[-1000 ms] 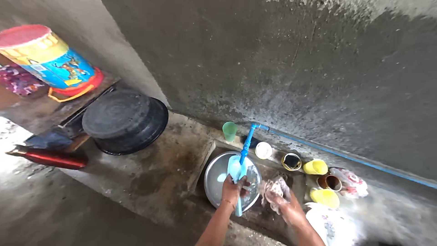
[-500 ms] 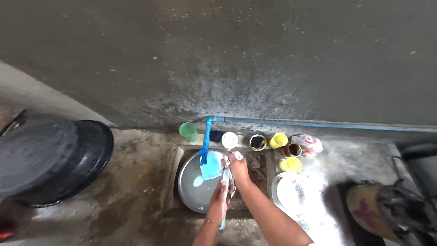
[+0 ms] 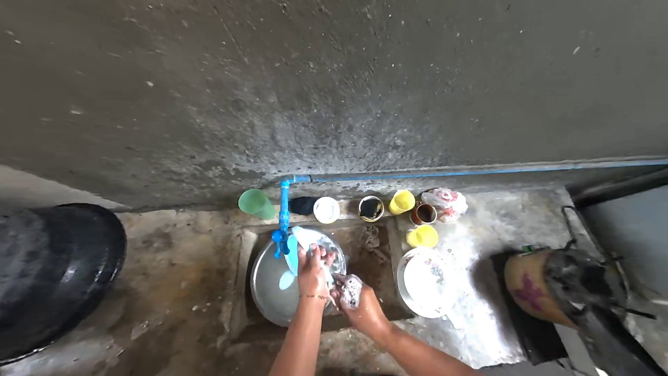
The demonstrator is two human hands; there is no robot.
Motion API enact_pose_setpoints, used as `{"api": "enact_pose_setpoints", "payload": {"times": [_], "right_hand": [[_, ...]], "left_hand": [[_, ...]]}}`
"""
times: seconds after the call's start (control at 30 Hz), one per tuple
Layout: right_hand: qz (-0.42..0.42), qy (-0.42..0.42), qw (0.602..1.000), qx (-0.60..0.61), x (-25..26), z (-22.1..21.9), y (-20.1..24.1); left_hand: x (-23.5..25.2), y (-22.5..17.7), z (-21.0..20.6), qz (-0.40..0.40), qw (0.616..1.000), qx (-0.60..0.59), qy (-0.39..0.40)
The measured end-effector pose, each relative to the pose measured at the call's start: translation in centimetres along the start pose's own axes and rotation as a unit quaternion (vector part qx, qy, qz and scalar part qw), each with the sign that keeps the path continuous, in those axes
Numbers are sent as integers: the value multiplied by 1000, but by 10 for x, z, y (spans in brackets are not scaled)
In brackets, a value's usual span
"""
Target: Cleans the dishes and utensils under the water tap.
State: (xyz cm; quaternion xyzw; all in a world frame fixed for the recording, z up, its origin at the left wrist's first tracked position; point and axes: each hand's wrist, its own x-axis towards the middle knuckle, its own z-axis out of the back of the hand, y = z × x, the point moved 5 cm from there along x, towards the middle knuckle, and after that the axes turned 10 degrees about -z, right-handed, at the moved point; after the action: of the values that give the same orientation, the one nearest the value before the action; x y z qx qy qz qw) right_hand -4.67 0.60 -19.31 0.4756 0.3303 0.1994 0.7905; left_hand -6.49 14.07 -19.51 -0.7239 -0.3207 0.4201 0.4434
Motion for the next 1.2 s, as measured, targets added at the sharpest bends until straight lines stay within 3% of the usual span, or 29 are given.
{"api": "enact_pose_setpoints", "payload": {"times": [0.07, 0.13, 0.2, 0.3, 0.4, 0.5, 0.6, 0.63, 0.7, 0.77, 0.83, 0.93, 1.0, 1.2], "right_hand": [[-10, -1, 999, -32, 0, 21, -13], [-111, -24, 992, 52, 5, 47, -30], [-157, -49, 972, 170, 12, 66, -38], [-181, -61, 955, 227, 17, 71, -47], [-256, -136, 920, 265, 17, 88, -73], [-295, -154, 922, 196, 9, 116, -101], [-311, -134, 940, 46, 4, 150, -121], [-332, -115, 936, -25, 6, 163, -123], [-392, -57, 904, -160, 11, 184, -130], [-452, 14, 852, -265, 15, 197, -143], [-477, 61, 810, -336, 20, 201, -160], [-469, 77, 794, -378, 30, 197, -179], [-458, 61, 803, -377, 33, 194, -172], [-418, 46, 836, -353, 38, 189, -129]], "left_hand": [[11, 3, -3, -79, 986, 131, 63], [10, 6, -10, -130, 913, 331, 200], [-8, 22, -29, -133, 835, 415, 337], [-54, 60, -56, -123, 815, 386, 414], [-84, 84, -65, -63, 814, 323, 479], [-96, 101, -58, 78, 787, 225, 568], [-79, 129, -34, 109, 828, 111, 539], [-63, 139, -18, 88, 852, 134, 499], [-22, 152, 28, 27, 895, 281, 346], [18, 155, 89, 54, 869, 469, 149], [48, 156, 142, 126, 818, 560, 28], [81, 165, 186, 178, 746, 640, 38], [100, 174, 197, 191, 726, 656, 77], [116, 193, 193, 209, 756, 606, 131]]}}
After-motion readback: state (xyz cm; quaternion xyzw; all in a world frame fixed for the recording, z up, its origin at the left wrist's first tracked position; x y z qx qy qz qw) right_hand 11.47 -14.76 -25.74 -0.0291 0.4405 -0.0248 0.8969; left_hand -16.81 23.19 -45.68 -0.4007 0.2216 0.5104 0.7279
